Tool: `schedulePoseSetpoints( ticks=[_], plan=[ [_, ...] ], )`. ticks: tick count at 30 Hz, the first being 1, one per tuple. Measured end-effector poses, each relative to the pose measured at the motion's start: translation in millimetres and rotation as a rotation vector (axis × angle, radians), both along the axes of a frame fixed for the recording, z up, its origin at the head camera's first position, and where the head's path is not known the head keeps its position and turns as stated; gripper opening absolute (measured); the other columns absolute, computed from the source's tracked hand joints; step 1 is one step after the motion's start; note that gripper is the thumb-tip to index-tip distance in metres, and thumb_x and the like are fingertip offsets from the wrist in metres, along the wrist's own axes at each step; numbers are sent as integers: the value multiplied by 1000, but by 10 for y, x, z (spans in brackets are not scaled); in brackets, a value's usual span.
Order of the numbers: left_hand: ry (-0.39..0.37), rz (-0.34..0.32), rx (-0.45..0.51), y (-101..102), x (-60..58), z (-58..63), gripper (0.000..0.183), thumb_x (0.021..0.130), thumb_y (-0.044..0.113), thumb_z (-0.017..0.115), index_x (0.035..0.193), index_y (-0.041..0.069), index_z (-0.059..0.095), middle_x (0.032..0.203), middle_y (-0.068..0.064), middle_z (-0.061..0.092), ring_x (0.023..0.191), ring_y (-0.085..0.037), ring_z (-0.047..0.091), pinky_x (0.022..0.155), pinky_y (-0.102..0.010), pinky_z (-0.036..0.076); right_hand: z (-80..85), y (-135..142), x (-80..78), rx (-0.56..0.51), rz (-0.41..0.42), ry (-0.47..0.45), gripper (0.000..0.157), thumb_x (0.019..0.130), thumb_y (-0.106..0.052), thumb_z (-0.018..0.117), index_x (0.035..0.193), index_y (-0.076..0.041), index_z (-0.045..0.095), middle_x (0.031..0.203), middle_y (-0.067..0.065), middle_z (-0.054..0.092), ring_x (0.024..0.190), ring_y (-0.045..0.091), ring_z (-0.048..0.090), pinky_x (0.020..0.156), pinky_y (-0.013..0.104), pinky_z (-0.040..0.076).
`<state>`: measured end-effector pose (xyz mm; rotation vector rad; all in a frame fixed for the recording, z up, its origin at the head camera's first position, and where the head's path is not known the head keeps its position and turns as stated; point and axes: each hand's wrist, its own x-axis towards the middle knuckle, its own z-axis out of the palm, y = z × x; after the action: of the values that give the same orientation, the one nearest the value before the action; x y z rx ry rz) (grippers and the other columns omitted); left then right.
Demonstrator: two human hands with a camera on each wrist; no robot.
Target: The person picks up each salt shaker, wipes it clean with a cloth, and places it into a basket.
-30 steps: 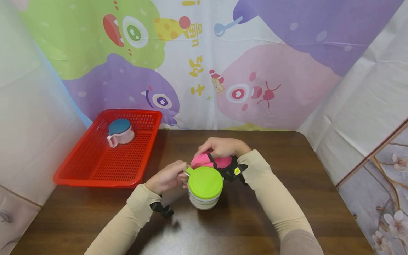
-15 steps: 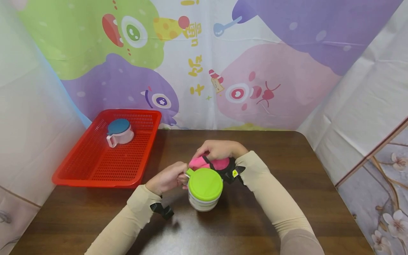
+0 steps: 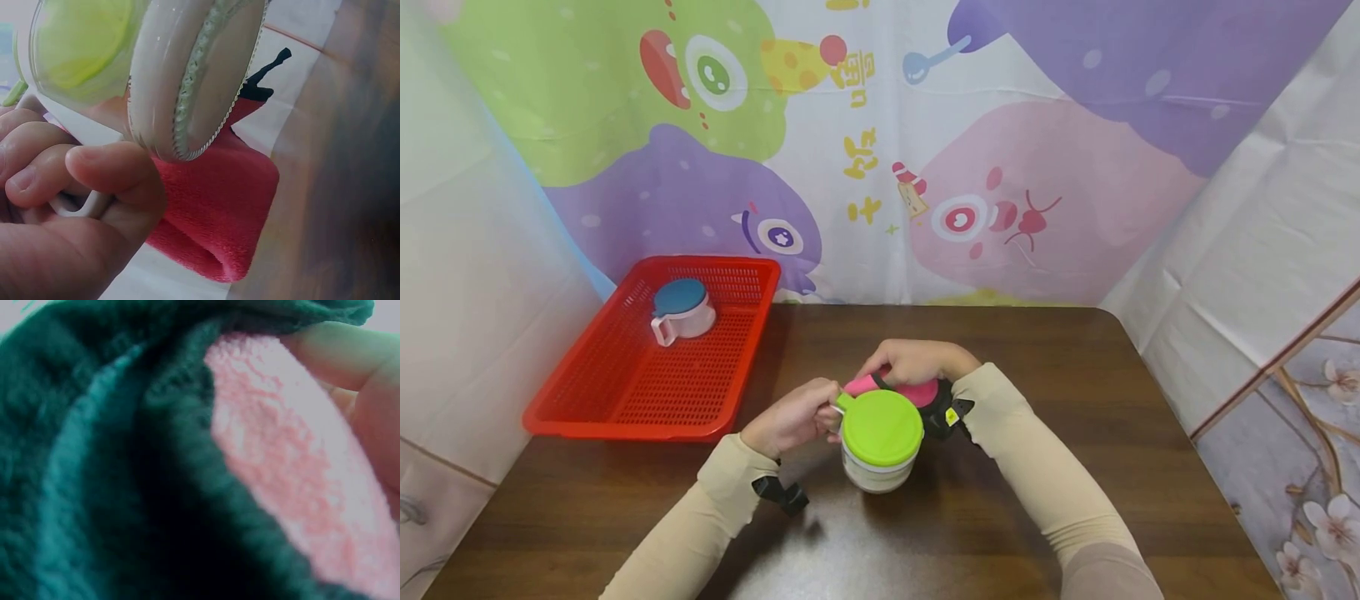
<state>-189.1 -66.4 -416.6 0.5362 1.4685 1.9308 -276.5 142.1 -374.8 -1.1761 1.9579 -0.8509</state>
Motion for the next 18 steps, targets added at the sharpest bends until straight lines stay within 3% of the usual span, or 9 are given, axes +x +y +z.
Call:
schedulePoseSetpoints(
  ticks=[8,18],
  plan=[
    [-10,17,2,-20,-1,25,31,84,10,32,53,16,29,53,7,24,47,-6,29,56,-27,34,-53,11,3,1,-11,7,45,82,6,42,117,-2,69,97,8,66,86,14,56,74,24,49],
    [-9,50,31,-52,3,64,33,85,10,33,52,15,31,52,8,27,48,-5,29,57,-26,31,-111,94,30,-31,-53,-3,46,83,7,42,123,-1,65,114,13,69,92,16,60,79,26,52]
  ],
)
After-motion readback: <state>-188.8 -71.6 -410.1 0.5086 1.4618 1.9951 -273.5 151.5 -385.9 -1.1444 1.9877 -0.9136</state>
